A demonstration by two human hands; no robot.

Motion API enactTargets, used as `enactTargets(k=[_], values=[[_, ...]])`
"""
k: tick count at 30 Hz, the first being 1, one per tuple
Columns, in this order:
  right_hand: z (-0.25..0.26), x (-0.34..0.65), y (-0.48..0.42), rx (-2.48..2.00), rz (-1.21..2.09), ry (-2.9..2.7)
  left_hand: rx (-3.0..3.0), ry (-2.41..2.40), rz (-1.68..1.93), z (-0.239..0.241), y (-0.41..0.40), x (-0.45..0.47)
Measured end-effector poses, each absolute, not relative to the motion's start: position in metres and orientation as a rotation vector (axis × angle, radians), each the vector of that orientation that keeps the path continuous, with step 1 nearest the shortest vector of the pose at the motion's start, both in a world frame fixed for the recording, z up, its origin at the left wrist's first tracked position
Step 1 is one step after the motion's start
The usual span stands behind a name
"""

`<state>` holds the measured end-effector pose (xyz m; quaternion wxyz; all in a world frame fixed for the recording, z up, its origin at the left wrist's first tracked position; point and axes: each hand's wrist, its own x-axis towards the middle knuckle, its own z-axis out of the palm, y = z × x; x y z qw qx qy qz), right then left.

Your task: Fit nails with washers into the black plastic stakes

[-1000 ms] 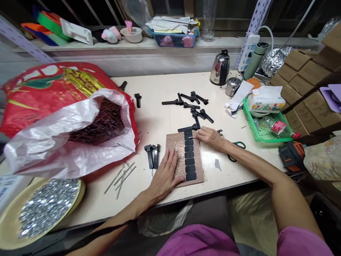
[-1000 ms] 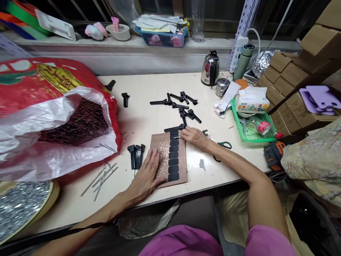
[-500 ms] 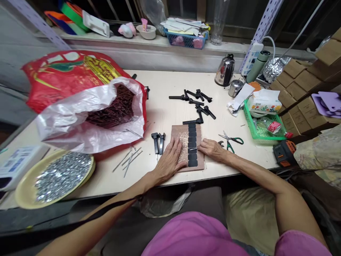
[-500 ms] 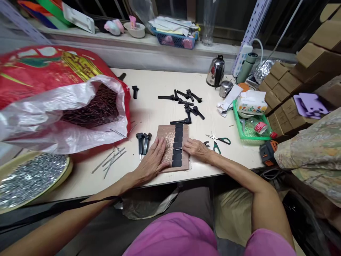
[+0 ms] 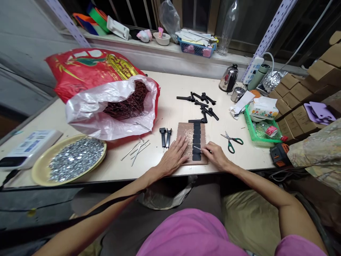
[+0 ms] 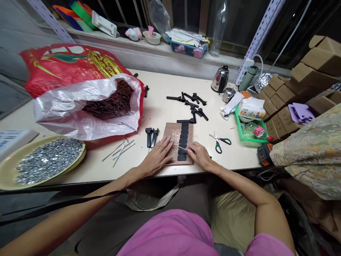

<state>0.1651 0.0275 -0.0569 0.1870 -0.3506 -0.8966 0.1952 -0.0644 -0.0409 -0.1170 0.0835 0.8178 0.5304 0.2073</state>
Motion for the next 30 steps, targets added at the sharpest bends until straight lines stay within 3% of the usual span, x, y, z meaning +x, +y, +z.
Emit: enactTargets(k=[5,9,17,23,30], values=[[-0.056,0.150,0.096,-0.954,-0.163,-2.767,2.446,1.605,0.625,-0.126,-0.039,-0.060],[-0.060,0.138,0.139,-0.829,-0.239,-2.818,2.489,1.614,0.623,-0.130,-0.039,-0.061],[-0.084,0.177,0.074,-0.096,-0.013,-2.897,2.492,1.591,0.610,-0.130,-0.039,-0.062],[-0.066,0.182,0.037,-0.730,0.481,-2.515,2.373,1.567,0.646,-0.125,-0.041,-0.061],[-0.045,0.165,0.013,-0.857,0.781,-2.319,2.033,1.387,0.995,-0.083,-0.036,-0.055]])
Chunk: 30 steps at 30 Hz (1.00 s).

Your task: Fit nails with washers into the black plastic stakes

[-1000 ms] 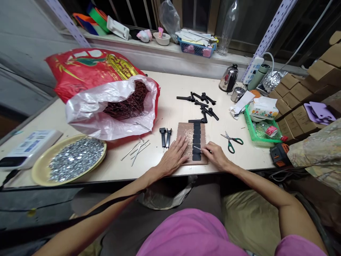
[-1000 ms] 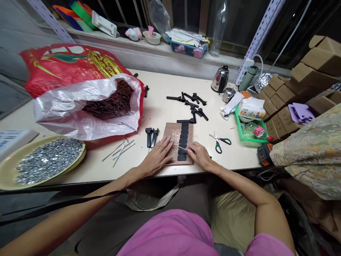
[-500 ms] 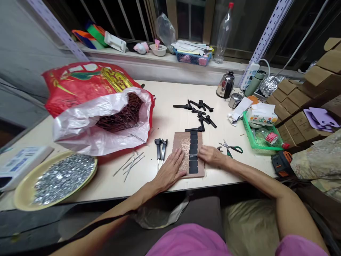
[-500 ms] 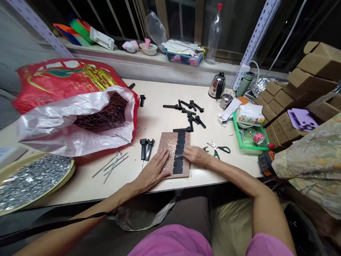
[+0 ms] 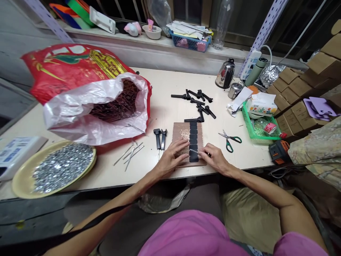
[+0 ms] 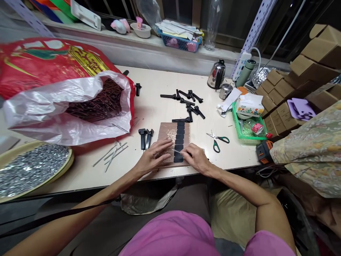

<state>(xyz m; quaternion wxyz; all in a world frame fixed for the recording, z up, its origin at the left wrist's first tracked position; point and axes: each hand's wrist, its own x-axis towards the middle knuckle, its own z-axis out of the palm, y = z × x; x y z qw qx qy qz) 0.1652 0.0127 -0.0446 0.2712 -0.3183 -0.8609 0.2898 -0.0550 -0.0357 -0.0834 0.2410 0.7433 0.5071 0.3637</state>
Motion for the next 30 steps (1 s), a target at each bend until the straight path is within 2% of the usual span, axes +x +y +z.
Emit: enactTargets(k=[5,16,18,19,22,24,25,27,30], values=[[-0.037,0.158,0.006,-0.871,0.830,-2.298,1.790,1.280,1.044,-0.060,-0.035,-0.051],[-0.028,0.152,-0.003,-0.930,0.888,-2.262,1.619,1.212,1.045,-0.052,-0.045,-0.048],[-0.026,0.152,-0.012,-1.027,1.102,-2.185,1.680,1.244,1.043,-0.051,-0.044,-0.054],[-0.027,0.152,-0.020,-1.107,1.315,-2.120,1.707,1.287,1.054,-0.051,-0.043,-0.060],[-0.048,0.150,-0.047,-1.425,2.233,-1.656,1.674,1.530,1.137,-0.053,-0.038,-0.082],[-0.072,0.145,-0.062,-1.621,2.667,-1.144,1.556,1.711,1.180,-0.056,-0.037,-0.099],[-0.084,0.140,-0.066,-1.692,2.731,-0.887,1.494,1.783,1.195,-0.057,-0.037,-0.106],[-0.105,0.130,-0.070,-1.803,2.638,-0.505,1.414,1.880,1.214,-0.056,-0.041,-0.118],[-0.116,0.118,-0.077,-1.765,2.560,-0.340,1.401,1.962,1.231,-0.050,-0.056,-0.133]])
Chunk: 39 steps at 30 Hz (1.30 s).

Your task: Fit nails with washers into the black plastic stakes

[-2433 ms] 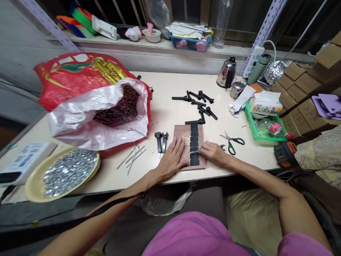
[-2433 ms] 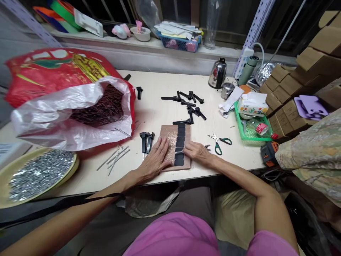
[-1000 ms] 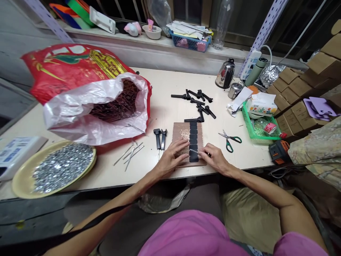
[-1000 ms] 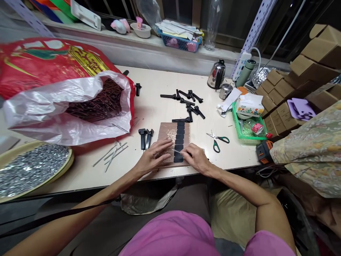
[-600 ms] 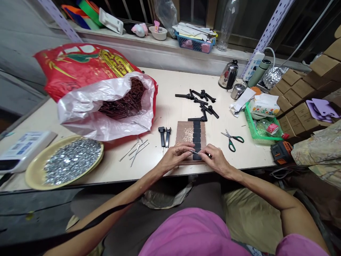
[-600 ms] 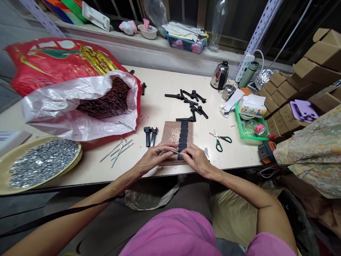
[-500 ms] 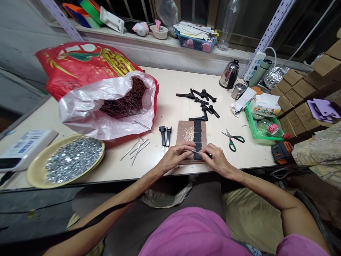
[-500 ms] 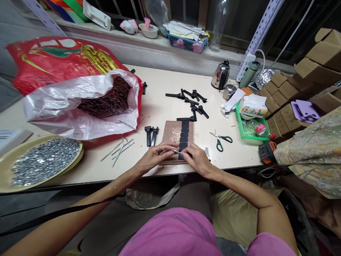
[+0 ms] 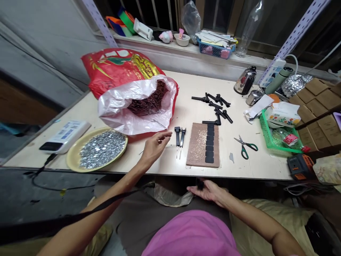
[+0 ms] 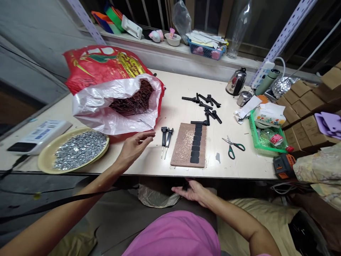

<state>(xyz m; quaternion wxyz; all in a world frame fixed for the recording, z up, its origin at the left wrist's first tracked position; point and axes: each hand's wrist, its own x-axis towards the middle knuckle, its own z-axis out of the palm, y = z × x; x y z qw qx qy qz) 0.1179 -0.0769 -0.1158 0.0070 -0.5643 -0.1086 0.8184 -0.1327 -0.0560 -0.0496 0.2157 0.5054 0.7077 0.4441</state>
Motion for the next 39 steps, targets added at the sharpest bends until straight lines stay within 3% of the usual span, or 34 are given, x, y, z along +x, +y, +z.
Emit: enactTargets(k=[3,5,6,8,12,14,17,21,30,36,39], values=[[-0.100,0.115,-0.089,-1.482,2.837,-0.636,1.405,2.100,1.244,-0.041,-0.075,-0.155],[-0.082,0.112,-0.088,-1.195,2.799,-1.262,1.431,2.244,1.243,-0.040,-0.087,-0.179],[-0.072,0.108,-0.081,-1.033,2.604,-1.663,1.456,2.326,1.223,-0.041,-0.092,-0.193],[-0.058,0.093,-0.056,-0.692,1.878,-2.361,1.530,2.491,1.108,-0.047,-0.101,-0.224],[-0.051,0.039,0.011,-0.201,0.492,-2.971,1.578,2.700,0.755,-0.067,-0.117,-0.278],[-0.056,0.016,0.034,-0.011,0.062,-3.088,1.620,2.705,0.647,-0.075,-0.121,-0.293],[-0.066,-0.001,0.053,0.193,-0.256,-3.142,1.662,2.661,0.586,-0.082,-0.121,-0.301],[-0.071,-0.009,0.066,0.335,-0.214,-3.123,1.693,2.611,0.577,-0.082,-0.115,-0.301],[-0.061,-0.021,0.066,-0.037,0.593,-2.685,1.696,2.484,0.702,-0.081,-0.106,-0.307],[-0.049,-0.031,0.045,-0.177,0.748,-2.499,1.279,2.453,1.154,-0.058,-0.111,-0.291],[-0.041,-0.038,0.026,-0.194,0.766,-2.457,1.024,2.171,1.441,-0.042,-0.112,-0.260]])
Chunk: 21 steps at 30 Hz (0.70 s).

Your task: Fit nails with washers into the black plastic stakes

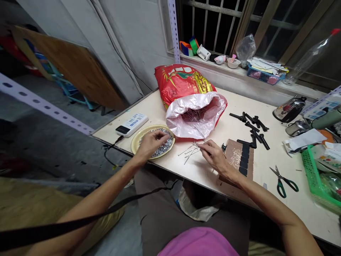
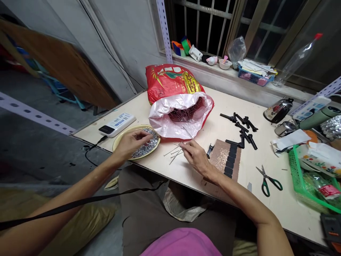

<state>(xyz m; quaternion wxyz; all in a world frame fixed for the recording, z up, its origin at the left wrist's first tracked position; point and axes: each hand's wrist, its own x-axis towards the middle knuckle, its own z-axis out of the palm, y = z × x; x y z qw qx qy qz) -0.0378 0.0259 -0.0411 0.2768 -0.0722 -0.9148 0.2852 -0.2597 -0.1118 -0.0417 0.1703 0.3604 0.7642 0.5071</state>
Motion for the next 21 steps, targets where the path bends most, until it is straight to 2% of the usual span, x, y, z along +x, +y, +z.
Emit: enactTargets(k=[6,21], values=[[-0.029,-0.043,0.000,-0.273,0.747,-2.474,0.868,1.780,1.666,-0.019,-0.103,-0.195],[-0.020,-0.016,0.002,-0.407,0.630,-2.444,0.679,1.520,1.740,-0.010,-0.089,-0.155]])
